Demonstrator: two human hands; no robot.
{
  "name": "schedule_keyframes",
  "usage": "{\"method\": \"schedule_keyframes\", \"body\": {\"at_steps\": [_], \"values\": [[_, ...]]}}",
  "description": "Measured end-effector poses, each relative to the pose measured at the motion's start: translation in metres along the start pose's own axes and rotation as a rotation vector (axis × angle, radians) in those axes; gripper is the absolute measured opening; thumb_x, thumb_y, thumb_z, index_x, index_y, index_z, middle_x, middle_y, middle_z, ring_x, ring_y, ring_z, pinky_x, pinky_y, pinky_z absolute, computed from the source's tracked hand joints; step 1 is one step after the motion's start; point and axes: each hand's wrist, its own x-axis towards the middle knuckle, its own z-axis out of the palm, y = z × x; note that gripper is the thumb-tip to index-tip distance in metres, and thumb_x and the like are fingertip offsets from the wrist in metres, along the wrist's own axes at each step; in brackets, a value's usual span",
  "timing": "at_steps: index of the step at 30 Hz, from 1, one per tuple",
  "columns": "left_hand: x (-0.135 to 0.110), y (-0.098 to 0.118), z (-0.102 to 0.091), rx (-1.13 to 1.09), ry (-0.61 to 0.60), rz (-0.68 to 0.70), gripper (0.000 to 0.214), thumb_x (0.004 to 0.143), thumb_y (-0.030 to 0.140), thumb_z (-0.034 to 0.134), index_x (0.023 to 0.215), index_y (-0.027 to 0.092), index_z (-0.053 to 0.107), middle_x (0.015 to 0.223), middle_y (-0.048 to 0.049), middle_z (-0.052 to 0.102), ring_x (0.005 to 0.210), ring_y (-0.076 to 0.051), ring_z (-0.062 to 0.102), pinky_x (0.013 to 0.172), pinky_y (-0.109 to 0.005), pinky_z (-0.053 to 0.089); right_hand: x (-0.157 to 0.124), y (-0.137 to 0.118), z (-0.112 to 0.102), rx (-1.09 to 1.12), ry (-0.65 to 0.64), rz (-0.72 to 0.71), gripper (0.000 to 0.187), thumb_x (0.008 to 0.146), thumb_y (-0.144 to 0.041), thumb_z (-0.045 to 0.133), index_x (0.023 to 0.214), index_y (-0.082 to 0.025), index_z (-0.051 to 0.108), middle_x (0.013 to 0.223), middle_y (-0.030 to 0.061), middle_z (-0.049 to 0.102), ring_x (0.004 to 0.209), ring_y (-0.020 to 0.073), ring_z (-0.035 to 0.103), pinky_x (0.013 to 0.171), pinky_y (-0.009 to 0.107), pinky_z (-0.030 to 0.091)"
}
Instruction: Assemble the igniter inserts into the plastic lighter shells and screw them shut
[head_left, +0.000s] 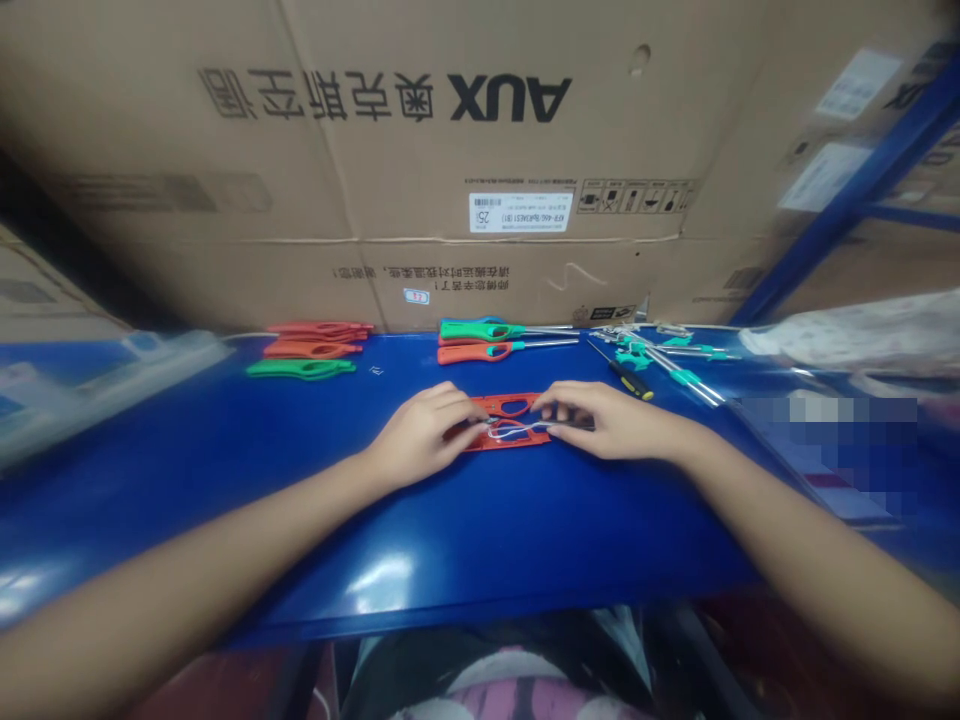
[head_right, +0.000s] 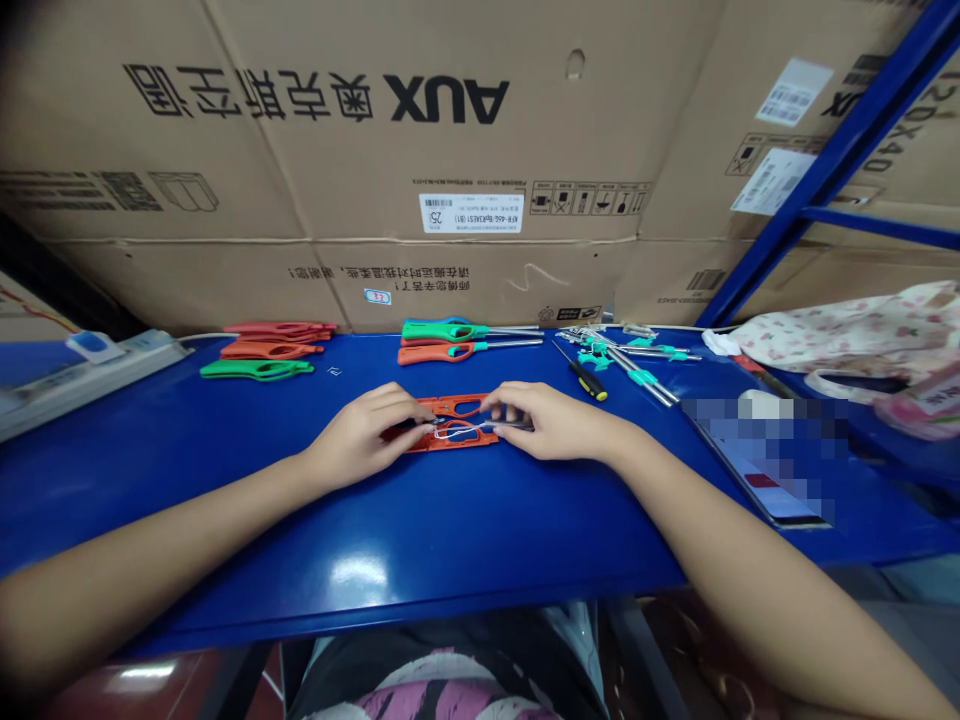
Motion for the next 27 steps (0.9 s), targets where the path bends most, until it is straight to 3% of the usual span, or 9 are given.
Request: {"method": "schedule_keyframes", "body": {"at_steps": [4, 14, 22, 27], "values": [[0.0010, -0.0010, -0.0006, 0.011, -0.008, 0.019, 0.016, 0.098, 0.026, 0.057, 0.099, 0.017, 0.070, 0.092, -0.0066, 0.074, 0.082, -0.019, 0.062, 0.078, -0.034, 0.050, 0.0000, 0.0050, -0.0047, -0.037, -0.029, 0.005, 0.019, 0.095, -0.033, 0.058, 0.094, -0.017, 0.068, 0.091, 0.0065, 0.065, 0.076, 0.0154, 0.058, 0.070, 0.030, 0.050], [0.0008, -0.0027, -0.0013, 0.023, -0.024, 0.049, 0.018, 0.098, 0.028, 0.058, 0.099, 0.018, 0.073, 0.092, -0.0072, 0.073, 0.083, -0.019, 0.062, 0.077, -0.033, 0.051, -0.0009, 0.0037, -0.0080, -0.028, -0.108, 0.043, 0.018, 0.098, -0.028, 0.054, 0.102, -0.018, 0.069, 0.099, 0.0068, 0.072, 0.087, 0.0182, 0.065, 0.079, 0.032, 0.050], [0.0010, -0.0039, -0.0013, 0.018, -0.051, 0.048, 0.019, 0.098, 0.028, 0.058, 0.100, 0.018, 0.074, 0.093, -0.0070, 0.072, 0.085, -0.019, 0.063, 0.076, -0.032, 0.051, -0.0024, 0.0004, -0.0089, 0.019, -0.142, 0.068, 0.015, 0.093, -0.024, 0.060, 0.104, -0.018, 0.068, 0.088, 0.0034, 0.070, 0.072, 0.0134, 0.060, 0.064, 0.025, 0.046], [0.0009, -0.0070, 0.0011, 0.018, -0.064, 0.065, 0.020, 0.099, 0.027, 0.057, 0.104, 0.018, 0.074, 0.097, -0.0071, 0.072, 0.088, -0.019, 0.063, 0.078, -0.032, 0.051, -0.0018, 0.0014, -0.0090, -0.042, -0.121, 0.055, 0.013, 0.090, -0.022, 0.063, 0.101, -0.017, 0.067, 0.092, 0.0041, 0.068, 0.079, 0.0144, 0.060, 0.069, 0.026, 0.046]]}}
